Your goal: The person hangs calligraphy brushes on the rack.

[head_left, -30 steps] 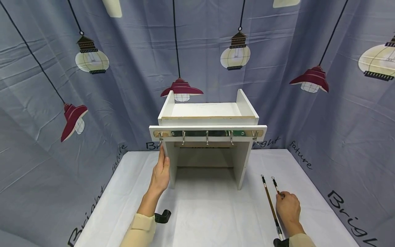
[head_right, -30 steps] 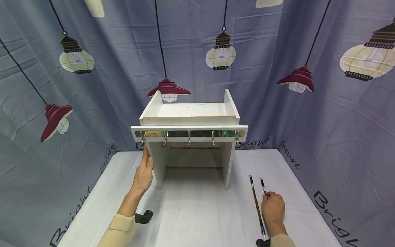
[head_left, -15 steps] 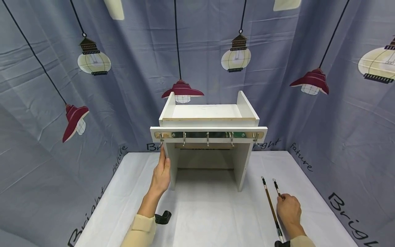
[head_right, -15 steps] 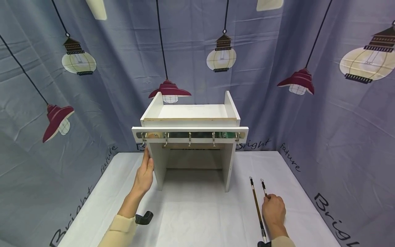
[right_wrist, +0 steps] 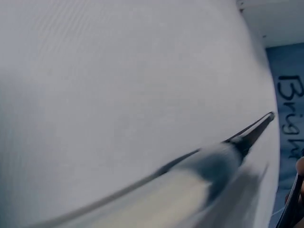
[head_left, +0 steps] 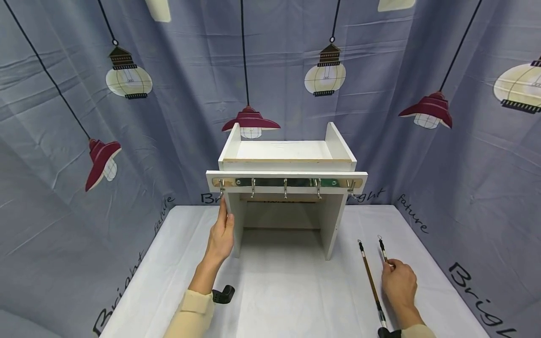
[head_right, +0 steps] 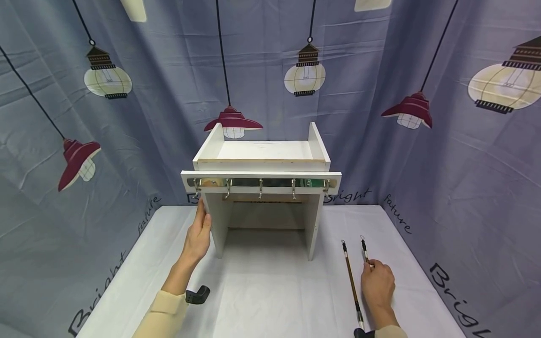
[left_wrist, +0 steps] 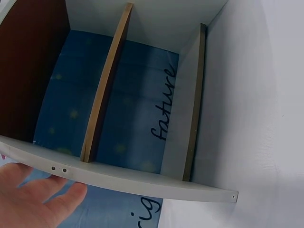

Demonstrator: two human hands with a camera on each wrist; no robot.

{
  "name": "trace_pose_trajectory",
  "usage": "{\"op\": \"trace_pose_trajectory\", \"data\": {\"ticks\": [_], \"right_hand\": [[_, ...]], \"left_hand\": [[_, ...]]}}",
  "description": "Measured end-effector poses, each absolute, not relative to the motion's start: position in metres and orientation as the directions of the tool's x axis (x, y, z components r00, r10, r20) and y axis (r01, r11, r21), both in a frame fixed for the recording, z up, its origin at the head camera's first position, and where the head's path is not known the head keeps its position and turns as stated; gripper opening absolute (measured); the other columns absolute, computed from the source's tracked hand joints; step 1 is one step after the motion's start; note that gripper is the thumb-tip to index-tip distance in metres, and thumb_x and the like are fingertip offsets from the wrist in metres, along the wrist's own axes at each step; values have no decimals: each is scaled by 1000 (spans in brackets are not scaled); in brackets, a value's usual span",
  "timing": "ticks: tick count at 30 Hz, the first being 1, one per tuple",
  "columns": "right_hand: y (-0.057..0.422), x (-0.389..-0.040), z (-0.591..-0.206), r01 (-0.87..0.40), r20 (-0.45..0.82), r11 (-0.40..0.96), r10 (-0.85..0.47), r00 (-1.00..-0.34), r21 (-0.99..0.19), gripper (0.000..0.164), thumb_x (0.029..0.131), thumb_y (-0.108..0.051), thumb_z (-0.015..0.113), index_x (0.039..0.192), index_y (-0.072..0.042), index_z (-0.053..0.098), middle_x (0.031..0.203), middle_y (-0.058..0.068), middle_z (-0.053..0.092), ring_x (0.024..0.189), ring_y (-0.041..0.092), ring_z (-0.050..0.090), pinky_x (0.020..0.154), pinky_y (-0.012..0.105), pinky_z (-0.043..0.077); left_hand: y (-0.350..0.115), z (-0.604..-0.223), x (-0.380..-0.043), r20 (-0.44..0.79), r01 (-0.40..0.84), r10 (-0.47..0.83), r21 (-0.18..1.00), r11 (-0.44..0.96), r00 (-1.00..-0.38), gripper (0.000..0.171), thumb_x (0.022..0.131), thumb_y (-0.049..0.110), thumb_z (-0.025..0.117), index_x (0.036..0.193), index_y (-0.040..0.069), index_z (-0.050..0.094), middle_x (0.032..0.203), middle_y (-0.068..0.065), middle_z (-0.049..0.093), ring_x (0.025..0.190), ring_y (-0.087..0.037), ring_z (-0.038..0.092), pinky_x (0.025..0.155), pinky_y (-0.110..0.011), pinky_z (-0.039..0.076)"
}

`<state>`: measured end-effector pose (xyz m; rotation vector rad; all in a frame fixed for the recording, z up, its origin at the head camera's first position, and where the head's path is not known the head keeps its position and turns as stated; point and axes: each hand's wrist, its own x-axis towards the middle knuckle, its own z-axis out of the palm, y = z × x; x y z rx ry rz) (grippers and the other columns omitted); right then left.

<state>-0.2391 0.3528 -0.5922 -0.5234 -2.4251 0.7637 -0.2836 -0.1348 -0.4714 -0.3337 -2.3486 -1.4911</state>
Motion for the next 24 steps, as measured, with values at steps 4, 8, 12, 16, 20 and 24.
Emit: {"op": "trace_pose_trajectory", "data": {"ticks": [4,8,12,16,20,24], "right_hand": [[347,-239,-580,164,409,752,512,-755,-639,23,95,-8,64,108,11,70,86,27,66,81,46,61,71,55,41],[337,-237,-563,118,453,743,517,-726,-659,22,96,-8,65,108,9,71,85,25,68,81,43,60,72,52,40],[326,-233,-542,44,533,748,511,-674,-662,20,96,-9,67,107,7,73,83,22,68,79,38,60,70,44,37],[314,-225,-514,-18,575,726,529,-624,-688,19,96,-10,70,107,5,75,82,18,67,72,4,52,69,33,34],[304,-217,-491,-59,591,698,556,-584,-714,19,96,-11,71,108,3,76,83,15,66,70,-10,38,69,25,32],[294,-210,-475,-101,616,687,565,-549,-720,18,95,-9,73,108,2,76,83,6,63,70,-11,42,67,14,32]], "left_hand": [[-135,-471,-285,399,364,10,826,431,-917,63,114,41,33,167,29,2,173,-6,14,154,-35,31,121,-59,31],[-135,-470,-286,404,368,9,823,433,-915,63,114,39,33,168,26,3,173,-9,15,154,-35,31,122,-58,31],[-136,-472,-287,406,371,9,824,428,-914,63,114,38,33,168,22,4,173,-9,14,155,-34,28,123,-57,29],[-136,-473,-288,411,368,-3,820,438,-912,63,114,37,34,168,21,5,172,-12,18,153,-36,31,121,-59,31],[-135,-472,-289,415,362,-22,815,452,-909,62,114,35,36,168,21,8,169,-16,24,149,-40,38,118,-60,36],[-134,-473,-289,417,357,-34,814,457,-908,62,114,32,37,168,21,9,169,-17,26,147,-41,40,117,-60,37]]}}
